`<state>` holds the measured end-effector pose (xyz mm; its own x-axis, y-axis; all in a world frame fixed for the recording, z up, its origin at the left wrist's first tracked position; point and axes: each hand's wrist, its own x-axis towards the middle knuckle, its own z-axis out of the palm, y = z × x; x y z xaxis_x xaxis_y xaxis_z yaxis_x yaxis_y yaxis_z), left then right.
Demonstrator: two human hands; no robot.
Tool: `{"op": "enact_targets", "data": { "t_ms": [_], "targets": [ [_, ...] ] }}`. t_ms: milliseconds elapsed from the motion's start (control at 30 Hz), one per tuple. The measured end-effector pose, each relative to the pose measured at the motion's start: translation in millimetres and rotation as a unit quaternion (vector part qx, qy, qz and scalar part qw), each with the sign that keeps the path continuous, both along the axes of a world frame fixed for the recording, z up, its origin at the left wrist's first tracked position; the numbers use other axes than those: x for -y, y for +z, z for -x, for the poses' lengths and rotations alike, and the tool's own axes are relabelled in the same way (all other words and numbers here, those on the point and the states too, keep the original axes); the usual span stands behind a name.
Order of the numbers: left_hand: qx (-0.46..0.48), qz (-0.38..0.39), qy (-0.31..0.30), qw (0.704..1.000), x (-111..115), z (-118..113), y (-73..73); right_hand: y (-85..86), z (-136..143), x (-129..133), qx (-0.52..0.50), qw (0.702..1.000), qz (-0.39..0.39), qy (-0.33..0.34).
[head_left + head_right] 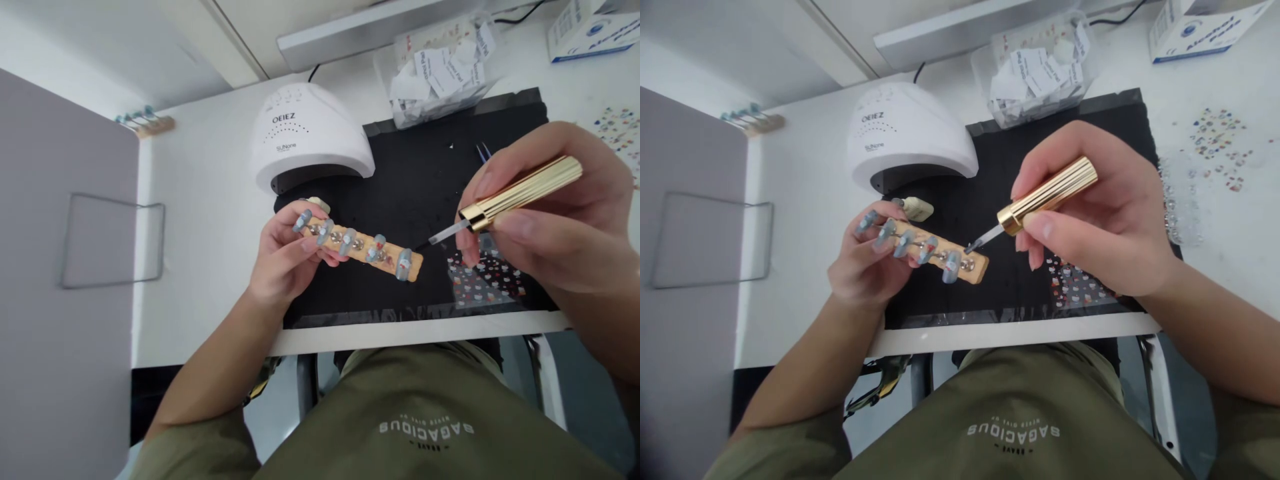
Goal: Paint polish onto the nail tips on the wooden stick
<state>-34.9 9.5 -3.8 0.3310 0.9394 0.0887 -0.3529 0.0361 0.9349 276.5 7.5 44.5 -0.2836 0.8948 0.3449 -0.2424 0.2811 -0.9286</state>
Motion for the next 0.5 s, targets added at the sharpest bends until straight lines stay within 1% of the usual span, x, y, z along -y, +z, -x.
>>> {"op": "enact_targets", "data": {
  "t_ms": [133,267,367,500],
  "targets": [
    [0.007,-0.007,-0.004,1.000,-0.8,0.7,-1.7,2.3,-3.3,0.9,-0.001,0.999,-0.011,0.053],
    [-0.004,-0.012,0.002,1.000,-1.3,1.5,-4.1,1.8,-5.4,1.7,0.012,0.997,-0.014,0.073],
    [-0.018,-0.010,0.013,1.000,-0.9,1.8,-5.2,-1.5,-4.8,2.0,0.028,0.998,-0.003,0.062],
    [-0.019,-0.010,0.010,1.000,-0.5,1.1,-4.8,-5.9,-0.5,0.3,0.007,1.000,0.003,-0.001]
  ]
}}
